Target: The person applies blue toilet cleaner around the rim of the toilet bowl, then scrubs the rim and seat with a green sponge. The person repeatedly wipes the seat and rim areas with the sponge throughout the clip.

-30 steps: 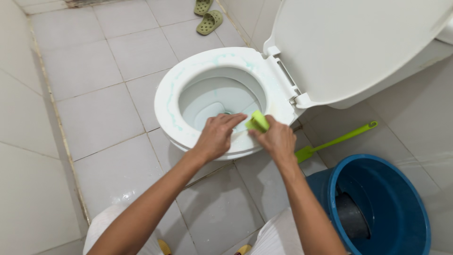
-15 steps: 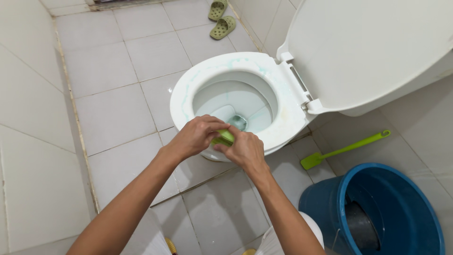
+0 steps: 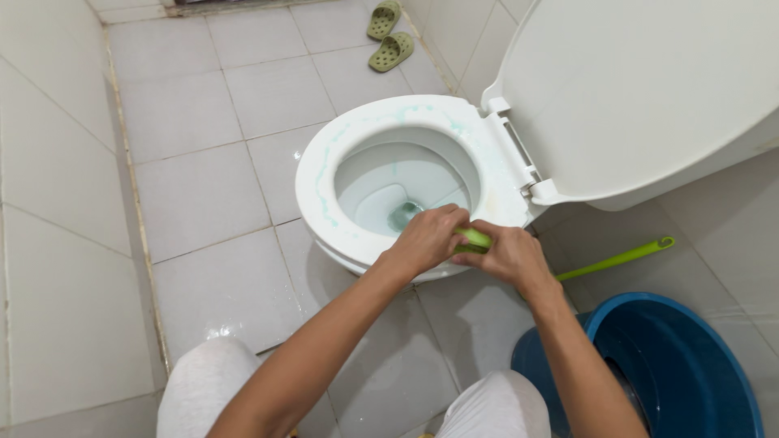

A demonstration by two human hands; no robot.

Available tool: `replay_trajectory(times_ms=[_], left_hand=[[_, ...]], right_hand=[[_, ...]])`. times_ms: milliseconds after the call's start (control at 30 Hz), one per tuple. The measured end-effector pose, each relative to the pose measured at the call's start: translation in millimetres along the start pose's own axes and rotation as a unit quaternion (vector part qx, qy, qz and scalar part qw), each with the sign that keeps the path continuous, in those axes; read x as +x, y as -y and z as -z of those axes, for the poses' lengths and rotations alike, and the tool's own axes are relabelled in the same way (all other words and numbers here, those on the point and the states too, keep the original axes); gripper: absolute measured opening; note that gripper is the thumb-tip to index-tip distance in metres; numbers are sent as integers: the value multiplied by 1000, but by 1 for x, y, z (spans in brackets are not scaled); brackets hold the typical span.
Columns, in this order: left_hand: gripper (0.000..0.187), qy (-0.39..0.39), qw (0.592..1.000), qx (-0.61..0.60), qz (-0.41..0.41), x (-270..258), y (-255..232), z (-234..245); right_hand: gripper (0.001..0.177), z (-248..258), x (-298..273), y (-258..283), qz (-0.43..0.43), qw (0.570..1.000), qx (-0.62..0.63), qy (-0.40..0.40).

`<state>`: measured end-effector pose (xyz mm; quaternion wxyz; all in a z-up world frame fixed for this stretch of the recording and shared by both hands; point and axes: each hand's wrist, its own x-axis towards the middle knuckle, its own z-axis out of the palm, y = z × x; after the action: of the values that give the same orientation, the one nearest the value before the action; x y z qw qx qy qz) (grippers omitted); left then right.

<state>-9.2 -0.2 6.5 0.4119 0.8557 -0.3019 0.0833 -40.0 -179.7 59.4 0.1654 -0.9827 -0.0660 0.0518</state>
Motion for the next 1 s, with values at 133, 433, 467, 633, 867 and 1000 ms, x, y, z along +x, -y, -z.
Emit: replay_trajectory(times_ms=[133,433,467,633,867,1000], left_hand=[[18,4,1000,10,7,32,10,-14],[20,45,999,-1,-11,8,17,21],[21,48,999,0,-14,-1,17,30],[19,50,999,-16,7,-37,23,76],[19,40,998,-23,47,-70,45,130],[18,26,996,-18,78,-83,57,152]], right_hand=[[66,10,23,-6,-28,999,-17,2],[70,-7,14,15,10,1000,2,2],[71,-13,12,22,13,1000,1,11],[71,-33,10,60,62,998,27,11],[66,-57,21,115,114,992,54,2],[66,-68,30,141,133,989,69,-16]])
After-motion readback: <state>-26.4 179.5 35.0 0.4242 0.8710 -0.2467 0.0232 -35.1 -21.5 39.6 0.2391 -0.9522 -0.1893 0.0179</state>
